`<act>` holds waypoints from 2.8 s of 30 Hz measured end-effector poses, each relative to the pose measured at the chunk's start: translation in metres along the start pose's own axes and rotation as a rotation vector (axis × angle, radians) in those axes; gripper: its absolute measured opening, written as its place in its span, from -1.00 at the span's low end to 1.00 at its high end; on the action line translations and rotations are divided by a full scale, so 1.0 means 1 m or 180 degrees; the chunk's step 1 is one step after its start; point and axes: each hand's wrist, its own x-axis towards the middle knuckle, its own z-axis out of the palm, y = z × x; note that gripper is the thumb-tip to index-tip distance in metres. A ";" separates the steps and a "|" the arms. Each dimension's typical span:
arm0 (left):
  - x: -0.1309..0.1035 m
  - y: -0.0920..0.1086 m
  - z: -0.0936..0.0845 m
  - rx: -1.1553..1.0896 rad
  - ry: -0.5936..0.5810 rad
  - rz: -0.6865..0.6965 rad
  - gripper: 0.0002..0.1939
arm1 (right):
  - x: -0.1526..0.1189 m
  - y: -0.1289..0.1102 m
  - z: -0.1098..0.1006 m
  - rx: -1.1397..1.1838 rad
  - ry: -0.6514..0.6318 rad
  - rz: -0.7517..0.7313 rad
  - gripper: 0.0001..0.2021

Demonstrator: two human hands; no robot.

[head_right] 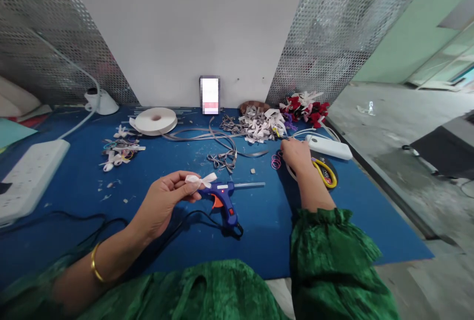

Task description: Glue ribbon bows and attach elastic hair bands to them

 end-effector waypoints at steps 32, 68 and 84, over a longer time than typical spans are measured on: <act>0.002 -0.006 -0.001 -0.0307 -0.0029 -0.0016 -0.82 | -0.105 -0.103 -0.082 0.3276 0.2162 -0.0580 -0.92; -0.001 -0.009 -0.003 0.0120 -0.0386 -0.0044 -0.75 | -0.144 -0.154 -0.070 0.5799 -0.0288 -0.0542 -0.92; 0.000 -0.007 0.002 0.0211 -0.0292 -0.0192 -0.85 | -0.145 -0.156 -0.074 0.5250 -0.0058 -0.0641 -0.90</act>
